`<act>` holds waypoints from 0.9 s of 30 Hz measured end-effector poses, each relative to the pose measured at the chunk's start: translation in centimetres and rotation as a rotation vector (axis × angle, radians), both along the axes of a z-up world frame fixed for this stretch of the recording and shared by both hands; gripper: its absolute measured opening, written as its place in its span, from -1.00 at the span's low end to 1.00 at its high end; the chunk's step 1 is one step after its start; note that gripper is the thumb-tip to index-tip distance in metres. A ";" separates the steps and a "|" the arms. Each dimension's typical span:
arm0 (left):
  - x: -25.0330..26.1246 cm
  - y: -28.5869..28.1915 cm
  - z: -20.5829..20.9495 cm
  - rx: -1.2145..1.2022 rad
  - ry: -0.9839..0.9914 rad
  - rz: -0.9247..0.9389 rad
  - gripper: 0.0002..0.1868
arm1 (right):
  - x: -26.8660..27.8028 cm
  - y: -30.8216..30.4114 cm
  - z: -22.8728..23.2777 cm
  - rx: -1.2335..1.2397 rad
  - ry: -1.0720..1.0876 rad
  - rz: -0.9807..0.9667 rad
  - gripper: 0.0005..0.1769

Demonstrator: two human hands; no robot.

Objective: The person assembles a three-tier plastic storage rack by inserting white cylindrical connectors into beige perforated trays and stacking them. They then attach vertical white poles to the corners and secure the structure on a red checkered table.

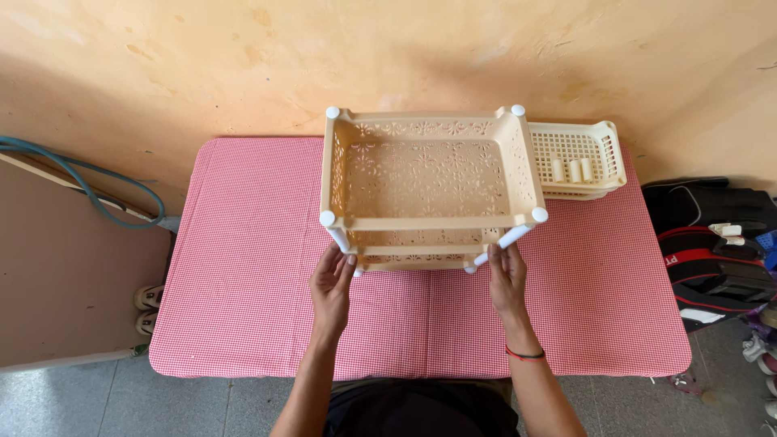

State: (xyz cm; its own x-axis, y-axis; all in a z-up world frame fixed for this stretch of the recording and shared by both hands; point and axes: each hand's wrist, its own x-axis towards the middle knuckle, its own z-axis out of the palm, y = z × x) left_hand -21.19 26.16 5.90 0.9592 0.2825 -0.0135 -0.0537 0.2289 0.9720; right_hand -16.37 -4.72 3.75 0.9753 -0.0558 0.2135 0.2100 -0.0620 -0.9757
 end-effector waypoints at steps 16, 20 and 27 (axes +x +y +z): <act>-1.2 0.1 -1.0 0.015 0.002 -0.020 -0.59 | -1.9 -0.5 -1.9 0.076 -0.133 -0.005 -0.70; -1.1 0.0 -1.1 0.038 -0.028 -0.001 -0.61 | -2.1 -0.4 -1.8 0.094 -0.114 -0.001 -0.68; -0.8 0.4 0.5 0.018 -0.095 -0.026 -0.69 | -2.0 -0.6 0.0 0.055 -0.044 -0.088 -0.57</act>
State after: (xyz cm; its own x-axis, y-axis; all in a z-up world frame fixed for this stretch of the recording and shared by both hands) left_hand -22.04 26.53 6.36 0.9629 0.2571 0.0824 -0.1398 0.2135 0.9669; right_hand -18.40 -5.33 3.79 0.9561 -0.1532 0.2499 0.2485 -0.0283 -0.9682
